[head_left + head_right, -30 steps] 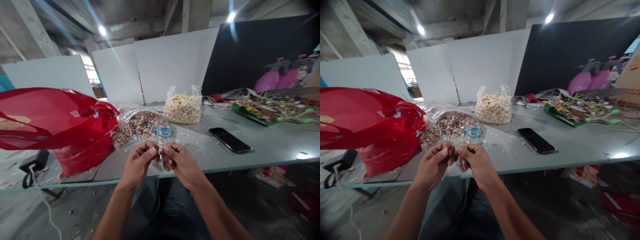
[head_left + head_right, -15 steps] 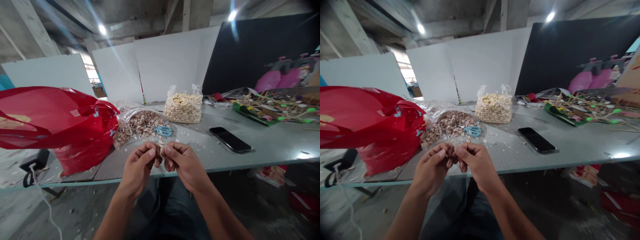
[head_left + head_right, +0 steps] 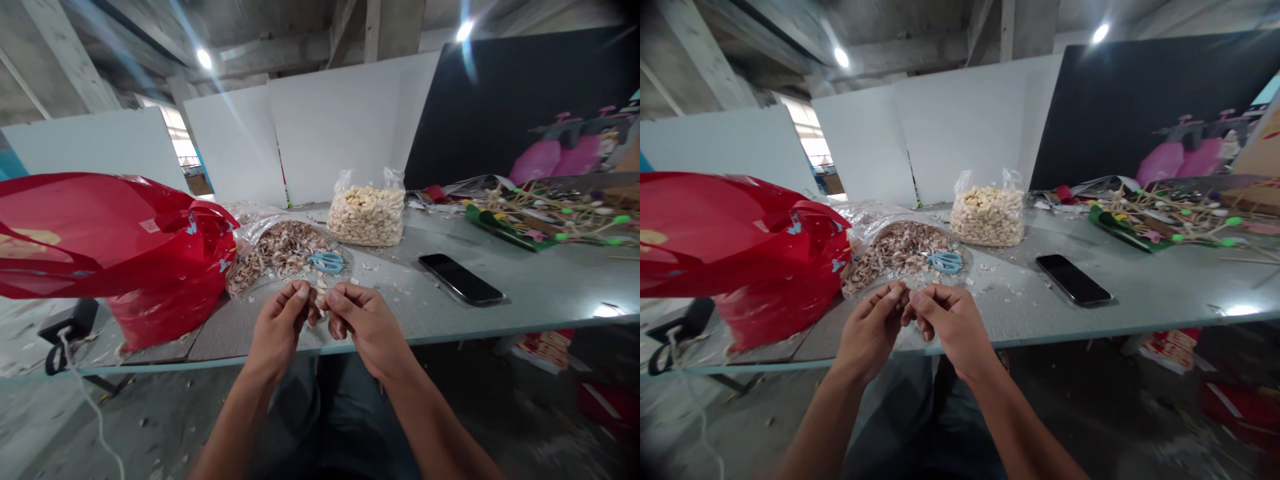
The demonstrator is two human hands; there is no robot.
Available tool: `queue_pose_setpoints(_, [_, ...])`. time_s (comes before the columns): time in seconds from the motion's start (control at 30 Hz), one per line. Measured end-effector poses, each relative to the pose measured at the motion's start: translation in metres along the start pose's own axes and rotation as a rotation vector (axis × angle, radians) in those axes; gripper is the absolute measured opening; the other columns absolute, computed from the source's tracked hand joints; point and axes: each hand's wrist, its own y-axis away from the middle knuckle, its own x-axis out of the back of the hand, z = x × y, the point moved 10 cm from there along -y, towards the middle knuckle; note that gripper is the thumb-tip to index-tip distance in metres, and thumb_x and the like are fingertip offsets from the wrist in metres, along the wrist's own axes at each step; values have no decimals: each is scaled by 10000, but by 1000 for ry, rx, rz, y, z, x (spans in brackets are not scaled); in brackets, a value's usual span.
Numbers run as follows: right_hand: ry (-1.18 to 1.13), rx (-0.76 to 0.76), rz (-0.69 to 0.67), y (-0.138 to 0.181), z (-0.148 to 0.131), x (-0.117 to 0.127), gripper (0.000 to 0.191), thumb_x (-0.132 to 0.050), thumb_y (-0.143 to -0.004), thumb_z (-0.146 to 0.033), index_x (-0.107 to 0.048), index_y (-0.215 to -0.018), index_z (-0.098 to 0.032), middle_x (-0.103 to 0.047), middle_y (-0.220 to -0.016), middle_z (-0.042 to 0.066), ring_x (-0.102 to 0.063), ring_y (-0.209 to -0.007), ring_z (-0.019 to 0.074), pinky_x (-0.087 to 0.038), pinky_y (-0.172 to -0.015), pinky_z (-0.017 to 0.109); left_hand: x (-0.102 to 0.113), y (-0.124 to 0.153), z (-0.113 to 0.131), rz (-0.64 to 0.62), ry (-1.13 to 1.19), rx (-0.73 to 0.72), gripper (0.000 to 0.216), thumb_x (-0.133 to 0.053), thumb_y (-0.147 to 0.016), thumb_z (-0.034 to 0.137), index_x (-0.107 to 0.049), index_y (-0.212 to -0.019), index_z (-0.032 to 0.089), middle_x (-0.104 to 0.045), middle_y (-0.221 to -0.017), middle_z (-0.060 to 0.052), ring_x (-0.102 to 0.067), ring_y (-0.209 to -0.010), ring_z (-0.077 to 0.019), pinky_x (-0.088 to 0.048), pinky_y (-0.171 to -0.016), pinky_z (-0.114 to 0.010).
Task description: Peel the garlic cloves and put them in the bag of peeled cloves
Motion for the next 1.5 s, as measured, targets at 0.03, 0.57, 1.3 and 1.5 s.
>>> queue_pose_setpoints(0.03, [2,2,10,-1,1,2,300,-667,-800,-426,-643,-679,-153,-503,-485,-36,-411,-436,57,-342,-446,202,2,-2,-2,5,-16,-5,224,-632,-816,351,-554,-754,151,-501,-686,14,-463,-604,-77,-397,-607,-211])
queue_pose_setpoints(0.57, [-913,-287,-732,28,12,-71,623,-289,-983,-428,-340,-410,-187,-238,-277,-62,-271,-278,62,-319,-341,170,11,-6,19,25,-247,-131,307,-606,-818,461,-633,-825,155,-580,-703,-4,-522,-599,-97,-429,-567,-224])
queue_pose_setpoints(1.3, [-813,-476,-924,99,75,-110,765,20,-790,-753,-379,-499,-169,-242,-315,-81,-422,-357,16,-400,-465,153,-50,54,75,-259,-454,-328,262,-767,-687,441,-760,-762,190,-622,-600,-42,-554,-560,-119,-447,-491,-229])
queue_pose_setpoints(1.5, [-869,-374,-883,98,52,-108,726,59,-790,-750,-251,-443,-193,-168,-263,-70,-405,-333,31,-390,-439,138,-46,60,85,-144,-459,-421,180,-789,-686,328,-711,-749,178,-646,-622,-24,-588,-552,-114,-489,-506,-218])
